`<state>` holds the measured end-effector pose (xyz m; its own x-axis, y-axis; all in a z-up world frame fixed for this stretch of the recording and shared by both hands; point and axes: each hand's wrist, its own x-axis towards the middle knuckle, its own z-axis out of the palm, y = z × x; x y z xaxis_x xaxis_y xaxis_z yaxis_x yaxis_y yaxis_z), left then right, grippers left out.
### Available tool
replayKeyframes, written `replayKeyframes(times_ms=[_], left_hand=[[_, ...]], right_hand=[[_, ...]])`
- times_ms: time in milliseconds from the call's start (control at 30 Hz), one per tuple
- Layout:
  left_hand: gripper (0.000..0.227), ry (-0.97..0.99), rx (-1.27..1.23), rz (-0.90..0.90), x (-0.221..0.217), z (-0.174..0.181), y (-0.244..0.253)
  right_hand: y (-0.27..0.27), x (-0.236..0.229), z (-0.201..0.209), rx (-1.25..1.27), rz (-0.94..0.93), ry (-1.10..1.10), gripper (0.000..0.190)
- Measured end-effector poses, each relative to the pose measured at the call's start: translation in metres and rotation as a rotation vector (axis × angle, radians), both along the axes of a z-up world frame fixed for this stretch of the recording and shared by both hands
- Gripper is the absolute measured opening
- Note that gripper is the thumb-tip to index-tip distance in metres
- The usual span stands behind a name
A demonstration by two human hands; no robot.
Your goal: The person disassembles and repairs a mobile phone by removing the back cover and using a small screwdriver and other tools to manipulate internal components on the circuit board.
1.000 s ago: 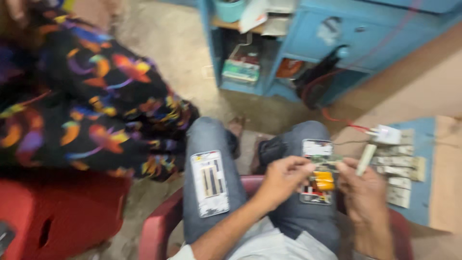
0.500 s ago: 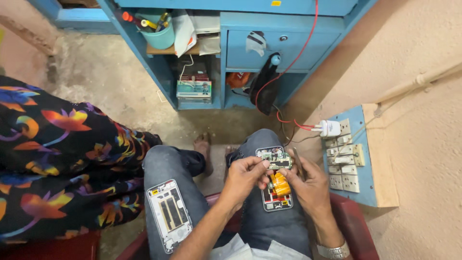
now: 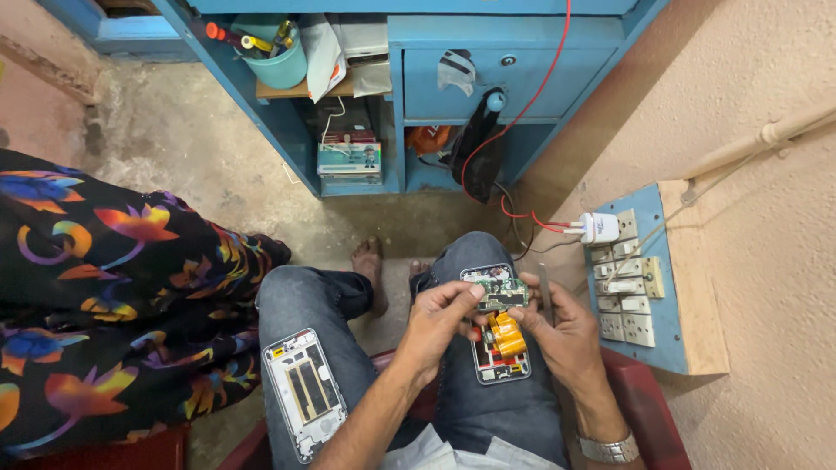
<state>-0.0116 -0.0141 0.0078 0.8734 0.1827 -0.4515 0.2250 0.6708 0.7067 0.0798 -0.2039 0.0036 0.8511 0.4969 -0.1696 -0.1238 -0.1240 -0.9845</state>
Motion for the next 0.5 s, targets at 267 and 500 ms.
replayKeyframes(times_ms=[267,500], left_hand=[[0.021,-0.01,0.054,0.04,0.001,-0.009,-0.006],[0.034,0.089,0.193,0.14,-0.009,-0.025,0.008]], right_hand=[[0.001,-0.002,0.005,-0.073,0.026,-0.111,0.047],[-0.002,0.006,0.007,-0.129,-0.062,-0.034,0.048]])
